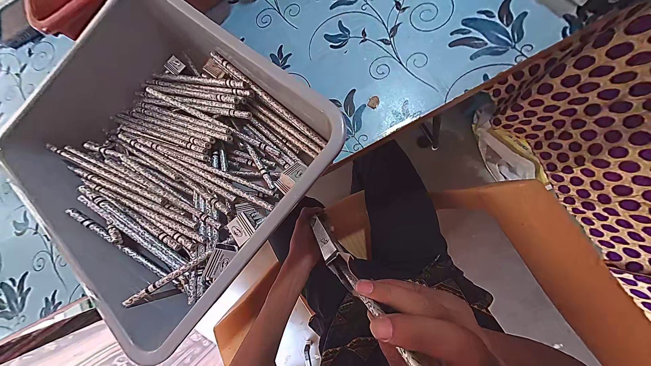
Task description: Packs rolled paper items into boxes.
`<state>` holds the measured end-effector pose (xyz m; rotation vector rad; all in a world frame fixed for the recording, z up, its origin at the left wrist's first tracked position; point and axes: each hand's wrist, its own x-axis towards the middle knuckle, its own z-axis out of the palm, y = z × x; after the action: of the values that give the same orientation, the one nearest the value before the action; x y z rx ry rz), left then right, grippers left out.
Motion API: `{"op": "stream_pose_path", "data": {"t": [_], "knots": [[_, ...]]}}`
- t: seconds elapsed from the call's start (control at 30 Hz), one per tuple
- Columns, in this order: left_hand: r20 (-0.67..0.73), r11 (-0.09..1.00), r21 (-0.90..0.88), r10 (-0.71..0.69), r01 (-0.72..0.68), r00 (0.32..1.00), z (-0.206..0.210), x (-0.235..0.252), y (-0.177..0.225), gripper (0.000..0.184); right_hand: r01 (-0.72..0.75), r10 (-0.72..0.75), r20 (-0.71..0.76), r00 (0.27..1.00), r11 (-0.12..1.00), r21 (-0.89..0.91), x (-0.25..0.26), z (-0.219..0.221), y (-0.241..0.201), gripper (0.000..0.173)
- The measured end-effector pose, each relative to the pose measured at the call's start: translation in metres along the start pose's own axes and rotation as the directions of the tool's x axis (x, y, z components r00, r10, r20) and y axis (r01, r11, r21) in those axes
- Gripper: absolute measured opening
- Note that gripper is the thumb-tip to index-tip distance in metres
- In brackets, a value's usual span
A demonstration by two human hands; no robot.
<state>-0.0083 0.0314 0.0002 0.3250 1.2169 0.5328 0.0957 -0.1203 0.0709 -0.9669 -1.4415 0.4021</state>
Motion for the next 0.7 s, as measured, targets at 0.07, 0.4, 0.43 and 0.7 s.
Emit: {"op": "stream_pose_path", "data": {"t": [0.07,0.4,0.43,0.7], "knots": [[-0.015,1.000,0.011,0.011,-0.011,1.000,0.004,-0.003,0.003,0.022,-0.013,0.011,-0.016,1.000,0.995,-0.094,-0.002,-0.001,-0.001,0.024],[0.089,0.997,-0.062,-0.047,0.053,0.995,-0.020,0.031,-0.009,0.031,-0.024,0.013,0.080,0.997,0.990,0.139,-0.001,-0.007,-0.004,0.046],[0.101,0.996,-0.070,-0.053,0.060,0.994,-0.022,0.034,-0.010,0.030,-0.032,0.020,0.088,0.996,0.991,0.129,-0.001,-0.007,-0.002,0.043],[0.094,0.998,-0.031,-0.045,0.048,0.995,-0.019,0.016,-0.007,0.027,0.011,-0.014,-0.022,1.000,0.991,-0.135,0.004,0.007,0.008,0.044]]}}
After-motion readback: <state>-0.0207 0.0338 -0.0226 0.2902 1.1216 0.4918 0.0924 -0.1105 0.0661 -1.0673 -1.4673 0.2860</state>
